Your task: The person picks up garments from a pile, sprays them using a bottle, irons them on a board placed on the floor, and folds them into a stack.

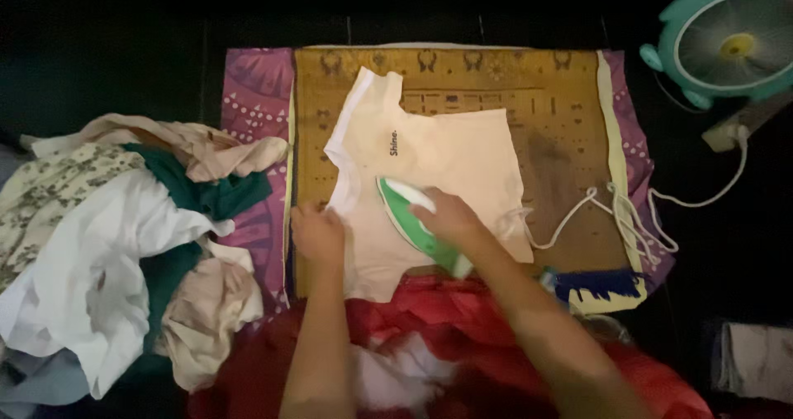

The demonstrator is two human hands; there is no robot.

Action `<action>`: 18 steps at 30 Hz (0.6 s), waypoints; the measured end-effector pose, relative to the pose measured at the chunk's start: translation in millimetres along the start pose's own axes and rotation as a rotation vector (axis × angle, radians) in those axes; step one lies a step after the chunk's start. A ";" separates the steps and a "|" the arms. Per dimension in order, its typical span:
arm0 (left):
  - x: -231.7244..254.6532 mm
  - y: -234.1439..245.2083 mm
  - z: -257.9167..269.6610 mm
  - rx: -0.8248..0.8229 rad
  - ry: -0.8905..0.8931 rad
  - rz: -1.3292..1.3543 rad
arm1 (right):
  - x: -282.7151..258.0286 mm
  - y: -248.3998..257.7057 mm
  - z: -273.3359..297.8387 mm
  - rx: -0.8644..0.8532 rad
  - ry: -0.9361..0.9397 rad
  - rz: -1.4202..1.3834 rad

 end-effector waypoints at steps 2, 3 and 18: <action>9.5 -3.8 3.5 -0.125 0.065 0.014 | -33.7 2.1 -2.7 0.195 0.243 -0.140; 11.8 -1.2 2.3 -0.122 0.063 0.014 | -44.6 -4.1 -6.0 0.197 0.245 -0.142; 1.4 -118.2 -131.9 -0.109 -0.065 0.340 | -71.4 -11.8 -23.7 0.240 0.032 0.098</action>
Point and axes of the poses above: each hand's wrist, its own z-axis away from the middle knuckle, its own y-axis out of the back of the hand, x = y × z, the point moved 9 cm from there along -z, towards the middle knuckle, and after that the axes turned 8 degrees about -y, right-handed, at the moved point
